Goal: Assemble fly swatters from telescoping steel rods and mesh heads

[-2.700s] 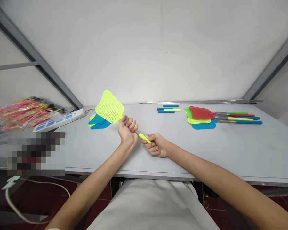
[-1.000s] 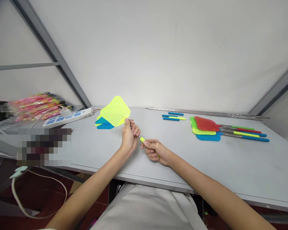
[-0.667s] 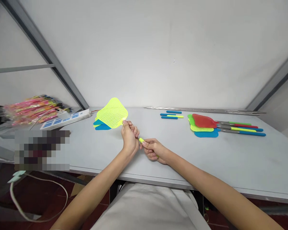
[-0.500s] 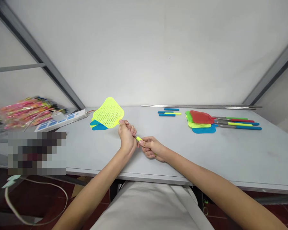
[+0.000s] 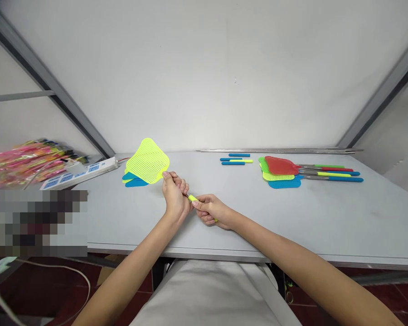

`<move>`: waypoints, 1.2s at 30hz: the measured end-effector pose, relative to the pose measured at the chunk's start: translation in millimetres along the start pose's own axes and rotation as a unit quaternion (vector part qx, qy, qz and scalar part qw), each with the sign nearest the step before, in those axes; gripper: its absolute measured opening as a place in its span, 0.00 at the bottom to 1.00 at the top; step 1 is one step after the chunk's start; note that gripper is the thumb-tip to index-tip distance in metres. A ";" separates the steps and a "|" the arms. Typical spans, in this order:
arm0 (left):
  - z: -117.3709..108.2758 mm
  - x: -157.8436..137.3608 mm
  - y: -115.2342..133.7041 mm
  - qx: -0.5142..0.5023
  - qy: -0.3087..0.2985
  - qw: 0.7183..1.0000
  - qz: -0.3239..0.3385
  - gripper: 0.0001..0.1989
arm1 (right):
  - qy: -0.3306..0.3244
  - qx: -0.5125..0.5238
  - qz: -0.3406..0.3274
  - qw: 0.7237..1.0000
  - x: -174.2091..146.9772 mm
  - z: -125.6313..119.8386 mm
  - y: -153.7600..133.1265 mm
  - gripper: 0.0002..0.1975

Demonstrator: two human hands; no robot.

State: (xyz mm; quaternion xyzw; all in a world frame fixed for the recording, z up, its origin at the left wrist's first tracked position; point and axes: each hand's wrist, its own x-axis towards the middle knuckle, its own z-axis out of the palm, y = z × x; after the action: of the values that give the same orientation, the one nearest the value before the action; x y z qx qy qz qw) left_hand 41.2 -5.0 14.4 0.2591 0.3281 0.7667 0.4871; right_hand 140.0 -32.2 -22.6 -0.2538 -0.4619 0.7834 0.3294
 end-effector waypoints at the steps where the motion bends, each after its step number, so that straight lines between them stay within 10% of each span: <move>1: 0.2 -0.3 0.0 -0.004 -0.002 1.000 -0.001 0.17 | 0.002 -0.003 0.001 1.000 -0.2 -0.6 -0.8 0.12; 23: -12.8 1.8 -18.0 0.074 -0.011 0.996 -0.052 0.15 | 0.149 -0.086 0.035 0.984 -14.5 -50.3 -49.0 0.13; 36: -7.0 -4.5 -13.5 0.046 -0.054 0.991 -0.114 0.14 | 0.317 0.139 -0.186 0.920 -15.8 -66.6 -60.4 0.02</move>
State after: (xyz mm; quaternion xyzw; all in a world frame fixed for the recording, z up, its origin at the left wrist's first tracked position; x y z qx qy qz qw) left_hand 45.8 -6.7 -0.7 0.2832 0.3641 0.6749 0.5760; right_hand 214.1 14.5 3.1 -0.3506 -0.2589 0.6428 0.6300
